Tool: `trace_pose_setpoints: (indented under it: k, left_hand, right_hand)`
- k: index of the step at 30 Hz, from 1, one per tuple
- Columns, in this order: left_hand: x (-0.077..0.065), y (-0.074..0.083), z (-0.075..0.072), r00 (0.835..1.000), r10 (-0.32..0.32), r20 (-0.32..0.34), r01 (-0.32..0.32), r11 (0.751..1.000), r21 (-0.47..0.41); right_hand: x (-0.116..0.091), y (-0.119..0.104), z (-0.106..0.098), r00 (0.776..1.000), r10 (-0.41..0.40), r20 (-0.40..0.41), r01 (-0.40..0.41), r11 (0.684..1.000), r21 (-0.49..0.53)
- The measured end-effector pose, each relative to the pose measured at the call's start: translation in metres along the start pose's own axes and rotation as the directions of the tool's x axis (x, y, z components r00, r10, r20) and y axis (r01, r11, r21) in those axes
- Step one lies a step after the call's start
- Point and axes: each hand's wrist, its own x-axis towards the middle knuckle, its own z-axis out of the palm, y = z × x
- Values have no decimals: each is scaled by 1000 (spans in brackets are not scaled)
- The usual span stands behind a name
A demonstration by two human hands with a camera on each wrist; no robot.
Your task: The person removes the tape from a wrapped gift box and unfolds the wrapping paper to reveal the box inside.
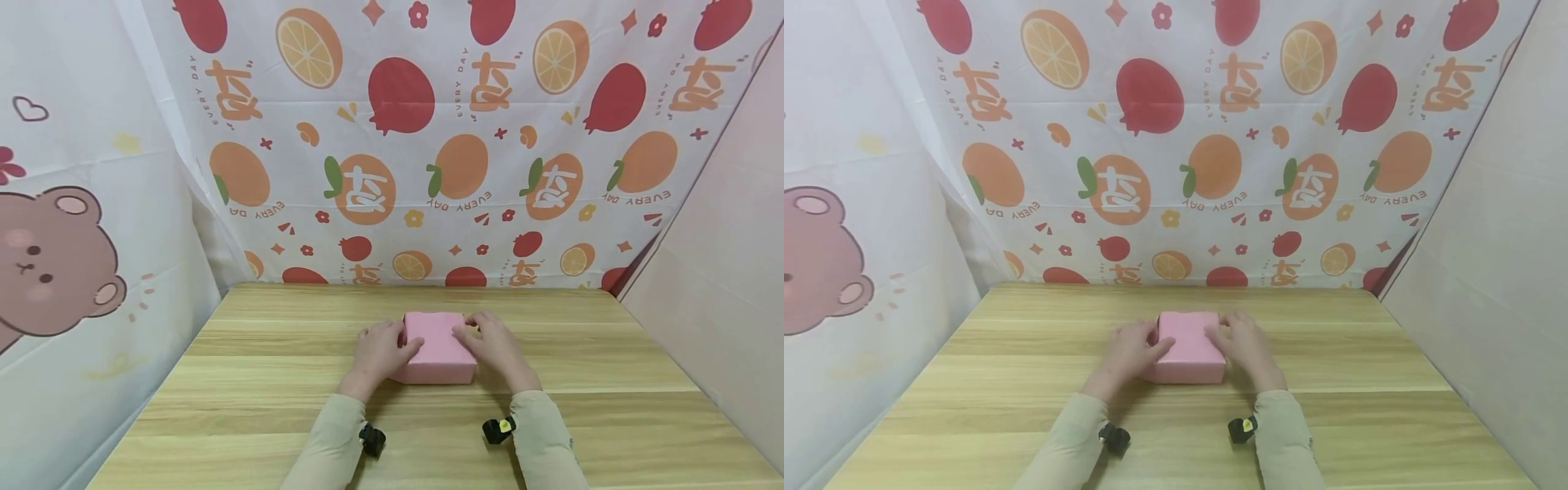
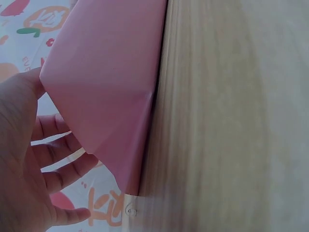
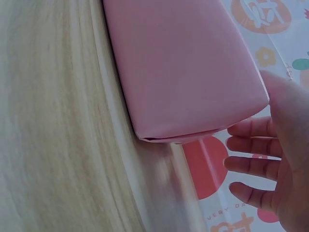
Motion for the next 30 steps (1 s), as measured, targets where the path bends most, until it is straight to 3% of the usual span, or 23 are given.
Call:
trace_pose_setpoints:
  k: [7, 14, 24, 30]
  left_hand:
    - [0, 0, 4, 999, -34, 1, 34, 998, -47]
    - [-1, -1, 6, 1000, -18, -10, 17, 997, -71]
    - [-1, -2, 5, 1000, -20, -1, 20, 995, -96]
    - [0, -3, 3, 1000, -21, 9, 22, 994, -107]
  right_hand:
    - [0, 2, 1, 1000, -24, 2, 24, 1000, -14]
    - [2, 2, 2, 998, -49, -32, 48, 998, -43]
    - [0, -5, 4, 979, -170, -109, 161, 983, -85]
    - [1, -8, 4, 983, -152, -98, 143, 985, -92]
